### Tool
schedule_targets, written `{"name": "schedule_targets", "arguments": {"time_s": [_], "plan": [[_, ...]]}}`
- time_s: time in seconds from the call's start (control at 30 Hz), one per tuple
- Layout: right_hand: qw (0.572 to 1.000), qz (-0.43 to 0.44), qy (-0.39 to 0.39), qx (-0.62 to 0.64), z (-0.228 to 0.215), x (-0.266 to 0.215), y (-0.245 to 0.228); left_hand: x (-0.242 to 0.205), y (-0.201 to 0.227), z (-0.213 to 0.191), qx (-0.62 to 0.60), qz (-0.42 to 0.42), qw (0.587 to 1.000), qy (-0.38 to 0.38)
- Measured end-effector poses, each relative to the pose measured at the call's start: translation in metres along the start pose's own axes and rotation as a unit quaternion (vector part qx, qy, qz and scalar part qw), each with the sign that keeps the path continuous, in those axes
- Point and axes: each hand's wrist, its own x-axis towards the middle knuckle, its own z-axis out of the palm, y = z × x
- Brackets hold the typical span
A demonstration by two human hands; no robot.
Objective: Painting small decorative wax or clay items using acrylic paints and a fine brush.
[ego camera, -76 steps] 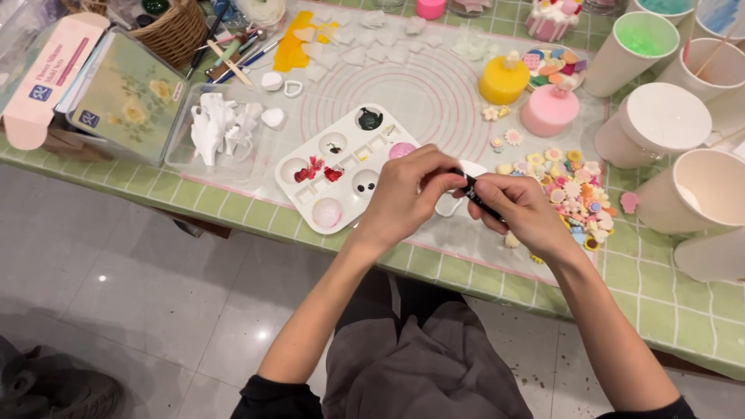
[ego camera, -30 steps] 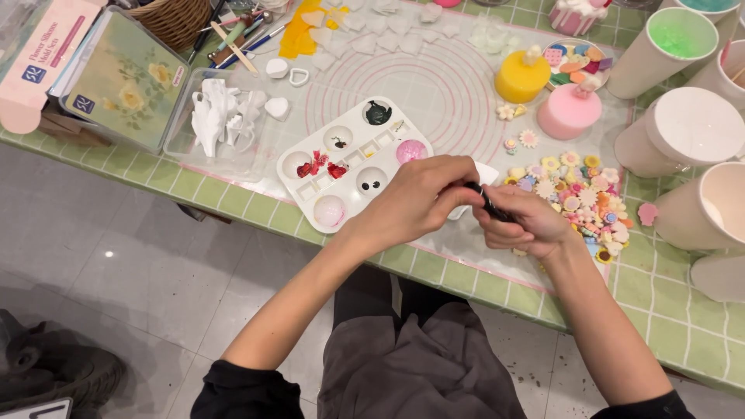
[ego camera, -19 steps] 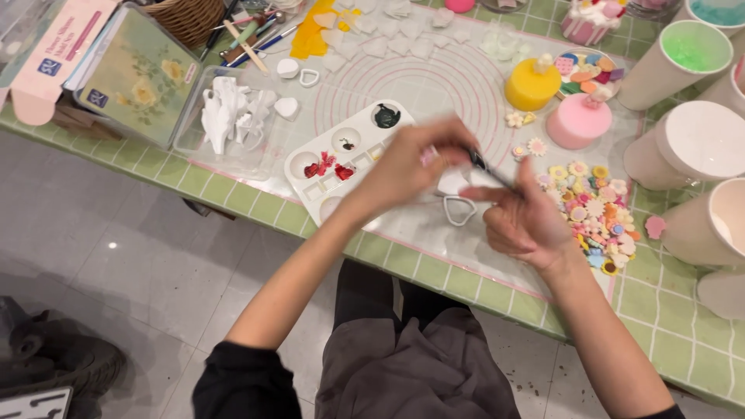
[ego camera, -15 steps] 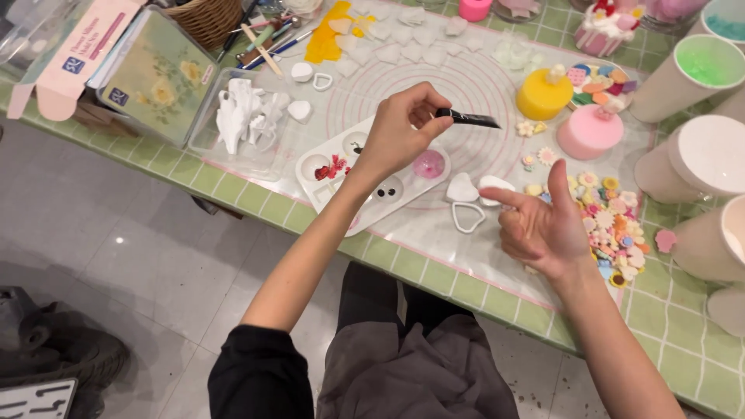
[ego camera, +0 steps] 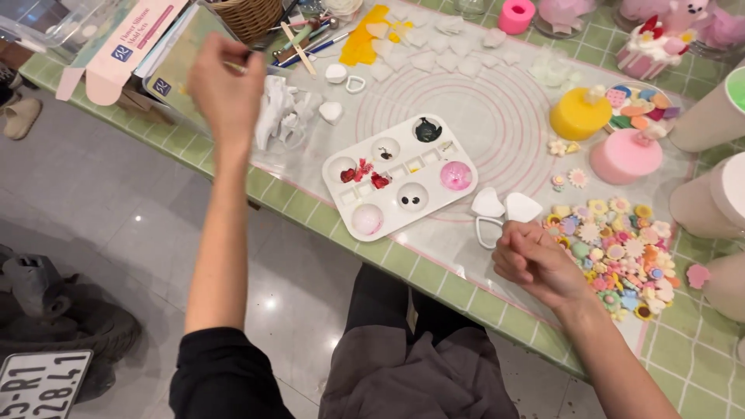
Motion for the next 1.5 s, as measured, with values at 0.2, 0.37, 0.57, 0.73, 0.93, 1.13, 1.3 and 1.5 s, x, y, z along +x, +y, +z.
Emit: {"name": "schedule_targets", "arguments": {"time_s": [0.2,0.37,0.57,0.73,0.93,1.13,1.3,1.5], "plan": [[1.000,0.023,-0.006,-0.008,0.005,0.007,0.001,0.023,-0.042,-0.004,0.103,0.064,0.992,0.020],[1.000,0.004,-0.017,-0.005,-0.008,0.003,0.002,0.047,-0.021,0.016,0.012,0.038,0.998,-0.058],[0.959,-0.075,0.164,-0.218,0.073,0.024,-0.040,0.008,0.146,0.026,-0.263,0.128,0.837,-0.463],[0.921,-0.096,0.202,-0.318,0.061,-0.024,-0.048,-0.054,0.269,0.051,-0.307,0.172,0.726,-0.591],[0.857,-0.047,0.304,-0.414,0.055,-0.175,-0.068,-0.110,0.345,0.076,-0.324,0.224,0.658,-0.642],[0.710,-0.146,0.561,-0.400,0.028,-0.375,-0.079,-0.133,0.405,0.074,-0.228,0.233,0.615,-0.718],[0.610,-0.228,0.656,-0.382,0.010,-0.449,-0.086,-0.157,0.444,0.084,-0.207,0.269,0.584,-0.737],[0.586,-0.259,0.721,-0.264,-0.042,-0.484,-0.101,-0.181,0.479,0.093,-0.209,0.312,0.558,-0.740]]}}
